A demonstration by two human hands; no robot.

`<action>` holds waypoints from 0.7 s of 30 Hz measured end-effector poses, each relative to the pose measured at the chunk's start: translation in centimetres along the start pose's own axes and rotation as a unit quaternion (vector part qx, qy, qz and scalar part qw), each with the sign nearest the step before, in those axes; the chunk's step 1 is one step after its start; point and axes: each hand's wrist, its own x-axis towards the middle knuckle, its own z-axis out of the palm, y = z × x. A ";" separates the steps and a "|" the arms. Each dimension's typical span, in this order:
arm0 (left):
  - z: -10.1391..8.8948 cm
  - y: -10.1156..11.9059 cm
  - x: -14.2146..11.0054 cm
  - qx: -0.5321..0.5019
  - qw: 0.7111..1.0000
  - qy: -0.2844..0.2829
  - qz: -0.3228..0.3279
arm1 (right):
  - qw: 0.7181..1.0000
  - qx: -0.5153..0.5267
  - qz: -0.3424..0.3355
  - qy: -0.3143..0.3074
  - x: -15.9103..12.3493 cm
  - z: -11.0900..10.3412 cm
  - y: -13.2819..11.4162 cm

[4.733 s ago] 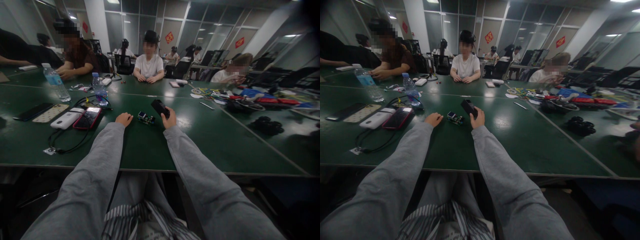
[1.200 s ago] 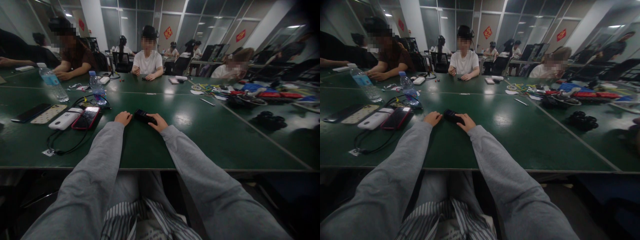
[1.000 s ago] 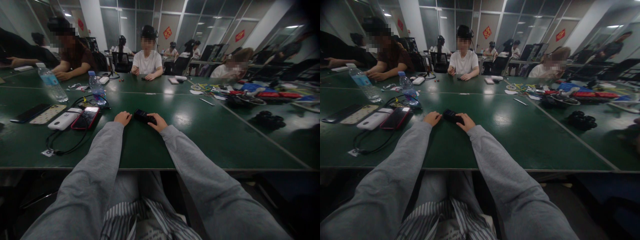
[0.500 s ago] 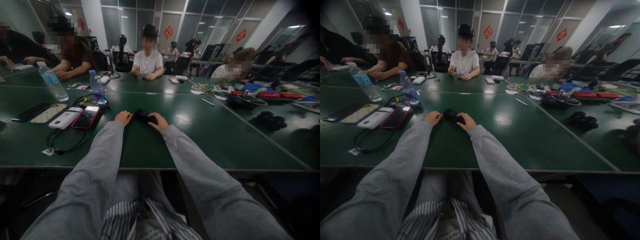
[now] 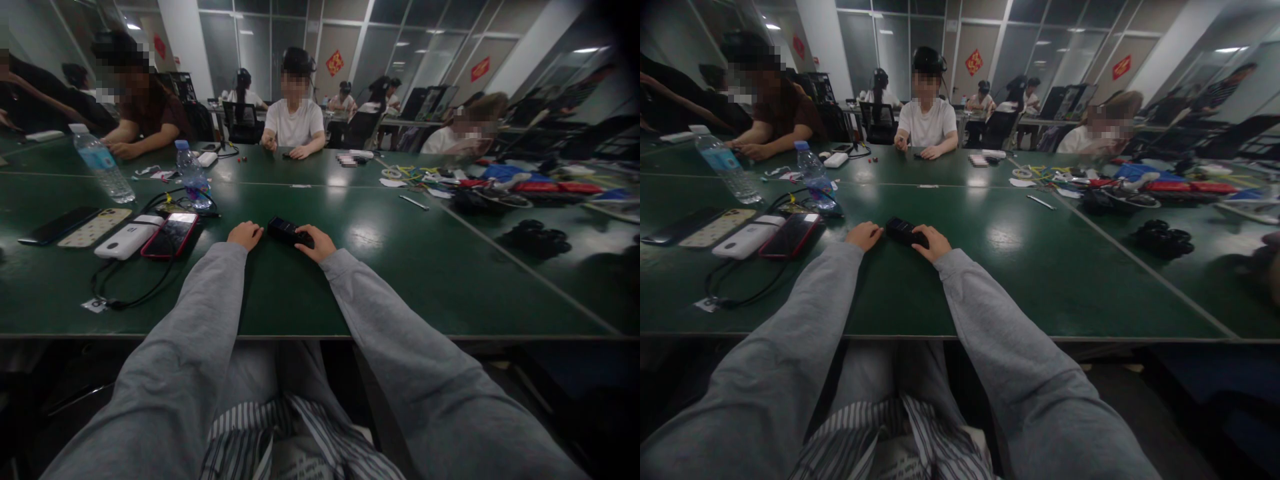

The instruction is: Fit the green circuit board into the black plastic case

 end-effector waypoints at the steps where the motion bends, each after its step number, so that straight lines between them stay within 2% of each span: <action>1: 0.0 0.0 0.0 0.000 1.000 0.000 0.000 | 1.000 -0.001 0.000 0.000 0.0 0.0 0.0; 21: 0.1 0.0 0.1 -0.007 1.000 -0.002 -0.002 | 1.000 0.012 -0.009 0.010 -0.2 0.3 0.0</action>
